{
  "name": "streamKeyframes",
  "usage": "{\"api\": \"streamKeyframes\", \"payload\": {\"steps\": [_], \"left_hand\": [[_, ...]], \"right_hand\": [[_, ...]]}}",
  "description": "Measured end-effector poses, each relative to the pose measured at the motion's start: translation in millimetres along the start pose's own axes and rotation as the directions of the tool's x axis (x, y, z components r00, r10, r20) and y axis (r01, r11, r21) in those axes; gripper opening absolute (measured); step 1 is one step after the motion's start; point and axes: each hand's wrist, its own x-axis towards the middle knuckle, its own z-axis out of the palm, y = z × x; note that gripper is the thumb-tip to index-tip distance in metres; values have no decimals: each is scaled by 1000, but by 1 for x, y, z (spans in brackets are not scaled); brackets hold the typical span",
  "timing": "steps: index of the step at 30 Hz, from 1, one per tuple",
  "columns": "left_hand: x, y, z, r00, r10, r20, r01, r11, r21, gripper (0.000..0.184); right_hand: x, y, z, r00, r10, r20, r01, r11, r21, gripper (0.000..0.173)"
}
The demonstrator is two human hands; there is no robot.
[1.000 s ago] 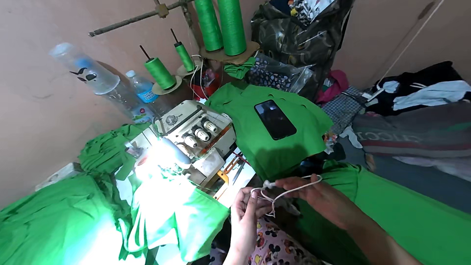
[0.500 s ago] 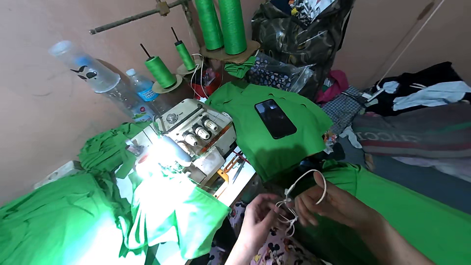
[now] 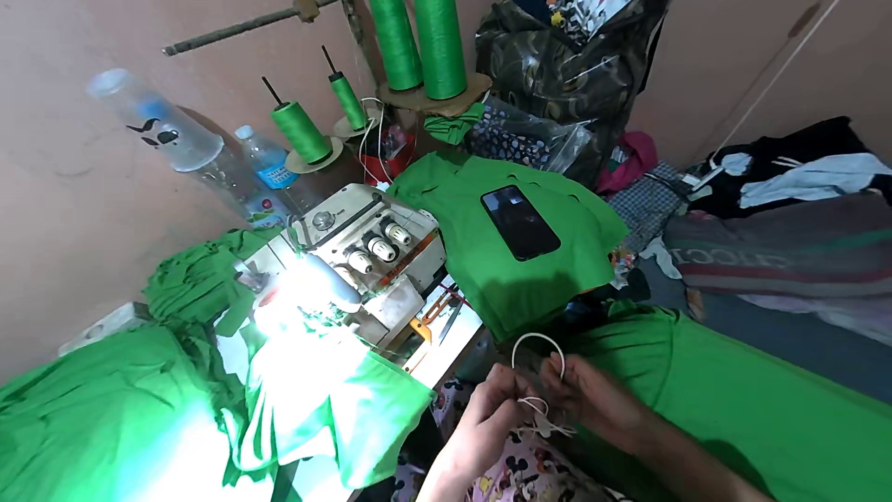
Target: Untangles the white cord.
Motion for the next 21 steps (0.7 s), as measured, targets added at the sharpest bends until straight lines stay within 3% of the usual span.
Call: {"api": "streamKeyframes", "payload": {"steps": [2, 5, 8, 10, 12, 15, 17, 19, 21], "left_hand": [[-2, 4, -6, 994, -80, -74, 98, 951, 293, 16], [-3, 5, -11, 983, -144, -115, 184, 768, 613, 25], [-2, 4, -13, 976, -145, -165, 220, 631, 744, 21], [-1, 12, -13, 942, -273, -197, 318, 529, 787, 26], [0, 16, -15, 920, -347, -184, 346, 497, 796, 30], [-3, 10, -9, 989, -80, -124, 147, 586, 797, 23], [-2, 8, -1, 994, 97, -60, -16, 635, 772, 19], [0, 5, 5, 976, 211, -59, -82, 602, 794, 18], [0, 6, 7, 978, 196, -76, -39, 522, 852, 16]], "right_hand": [[3, -1, -2, 995, -76, -58, 80, 994, 72, 47], [4, -8, 3, 975, -139, -175, 162, 979, 127, 54], [-1, -11, 7, 961, -212, -177, 227, 972, 66, 53], [-4, -13, 11, 962, -213, -173, 221, 975, 32, 49], [-5, -11, 12, 968, -195, -160, 199, 980, 9, 45], [-4, -5, 19, 986, -100, -132, 103, 994, 20, 41], [-3, -1, 24, 992, -39, -119, 43, 998, 38, 40], [0, 2, 28, 993, -20, -116, 26, 999, 48, 40], [-2, 3, 27, 997, -31, -77, 31, 1000, 2, 38]]}}
